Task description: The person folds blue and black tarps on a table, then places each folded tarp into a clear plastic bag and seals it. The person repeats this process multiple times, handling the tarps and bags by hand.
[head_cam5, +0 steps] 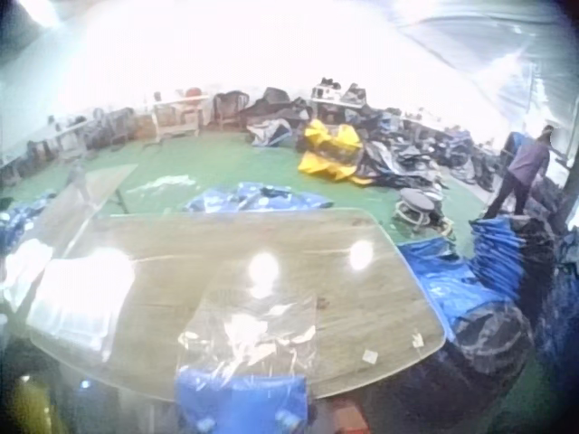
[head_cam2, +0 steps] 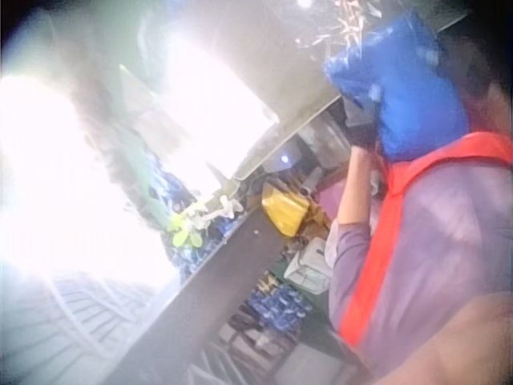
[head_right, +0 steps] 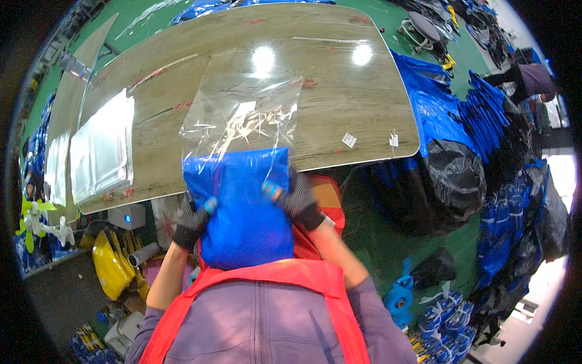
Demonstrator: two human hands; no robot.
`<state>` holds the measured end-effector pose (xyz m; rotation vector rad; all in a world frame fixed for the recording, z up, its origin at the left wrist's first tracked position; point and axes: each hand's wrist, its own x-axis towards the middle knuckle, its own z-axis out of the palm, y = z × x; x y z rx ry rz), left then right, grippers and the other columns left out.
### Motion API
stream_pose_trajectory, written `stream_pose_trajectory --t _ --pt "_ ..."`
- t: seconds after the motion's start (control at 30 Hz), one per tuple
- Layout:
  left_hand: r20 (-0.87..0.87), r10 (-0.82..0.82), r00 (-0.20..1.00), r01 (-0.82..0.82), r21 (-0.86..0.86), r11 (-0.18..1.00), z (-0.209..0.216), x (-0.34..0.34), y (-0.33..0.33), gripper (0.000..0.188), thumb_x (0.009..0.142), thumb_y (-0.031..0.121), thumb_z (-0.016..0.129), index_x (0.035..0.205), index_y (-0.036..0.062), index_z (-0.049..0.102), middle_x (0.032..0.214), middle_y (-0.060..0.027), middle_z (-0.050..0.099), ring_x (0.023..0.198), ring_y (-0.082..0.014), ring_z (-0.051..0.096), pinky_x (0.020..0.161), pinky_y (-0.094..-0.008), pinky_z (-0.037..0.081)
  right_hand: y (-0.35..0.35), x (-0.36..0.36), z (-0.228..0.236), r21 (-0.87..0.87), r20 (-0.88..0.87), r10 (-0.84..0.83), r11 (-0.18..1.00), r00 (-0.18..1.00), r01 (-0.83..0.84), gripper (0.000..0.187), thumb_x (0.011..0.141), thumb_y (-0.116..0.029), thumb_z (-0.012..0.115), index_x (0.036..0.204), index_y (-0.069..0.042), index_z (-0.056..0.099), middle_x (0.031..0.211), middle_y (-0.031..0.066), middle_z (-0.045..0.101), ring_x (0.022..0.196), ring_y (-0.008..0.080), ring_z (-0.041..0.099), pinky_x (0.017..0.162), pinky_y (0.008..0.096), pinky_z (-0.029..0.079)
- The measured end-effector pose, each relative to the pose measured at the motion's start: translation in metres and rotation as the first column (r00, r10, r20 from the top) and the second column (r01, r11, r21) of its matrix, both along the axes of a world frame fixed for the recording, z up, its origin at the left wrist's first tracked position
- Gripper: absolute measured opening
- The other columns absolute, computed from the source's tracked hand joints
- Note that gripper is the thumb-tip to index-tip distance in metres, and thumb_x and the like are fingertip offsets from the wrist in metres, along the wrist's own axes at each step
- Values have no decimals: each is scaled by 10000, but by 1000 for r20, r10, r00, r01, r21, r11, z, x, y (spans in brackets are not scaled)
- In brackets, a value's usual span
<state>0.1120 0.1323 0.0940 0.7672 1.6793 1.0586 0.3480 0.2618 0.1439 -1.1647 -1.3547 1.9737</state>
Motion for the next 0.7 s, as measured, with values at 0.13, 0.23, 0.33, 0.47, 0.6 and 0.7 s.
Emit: stream_pose_trajectory --t 0.13,0.23,0.33,0.47,0.6,0.7 --pt "-53 -102 993 113 318 941 -2 20 -39 668 832 415 709 1314 17 473 1190 -162 603 1059 -253 594 905 -374 482 -53 14 -17 293 -67 134 950 989 -109 795 834 -370 713 1436 -14 334 1367 173 480 1244 292 476 1068 419 360" --pt "365 -258 894 295 -49 954 -19 18 -52 634 872 447 659 1299 12 482 1180 -148 604 1046 -235 584 891 -361 481 -41 56 -50 -336 -73 7 941 997 -31 739 837 -388 711 1386 4 411 1301 173 540 1149 274 548 987 401 444" --pt "208 -206 956 228 -87 970 -35 -3 -44 553 929 414 586 1298 15 485 1196 -127 586 1085 -208 556 936 -361 453 -32 78 -71 -161 108 87 985 990 -69 693 840 -397 709 1340 18 466 1235 172 583 1066 255 589 909 384 496" --pt "-79 -82 993 100 257 961 -33 -24 -17 340 948 164 548 1260 36 506 1133 -135 633 1048 -242 609 904 -368 493 -23 71 -72 -321 193 42 947 980 23 693 846 -393 707 1341 25 461 1234 174 579 1067 253 583 908 385 493" --pt "-742 69 666 121 199 972 -17 -1 -12 201 875 104 567 1052 14 598 848 -186 659 754 -320 668 673 -388 532 -48 69 -63 -92 -36 0 996 999 -3 664 851 -384 700 1321 27 475 1225 172 587 1038 256 599 884 377 507" --pt "-749 69 660 138 210 968 -8 23 -38 204 863 218 575 994 75 637 816 -177 648 705 -347 646 612 -422 507 -69 80 -63 -184 124 7 983 992 16 689 854 -387 686 1361 0 427 1252 152 567 1092 261 570 930 387 475"
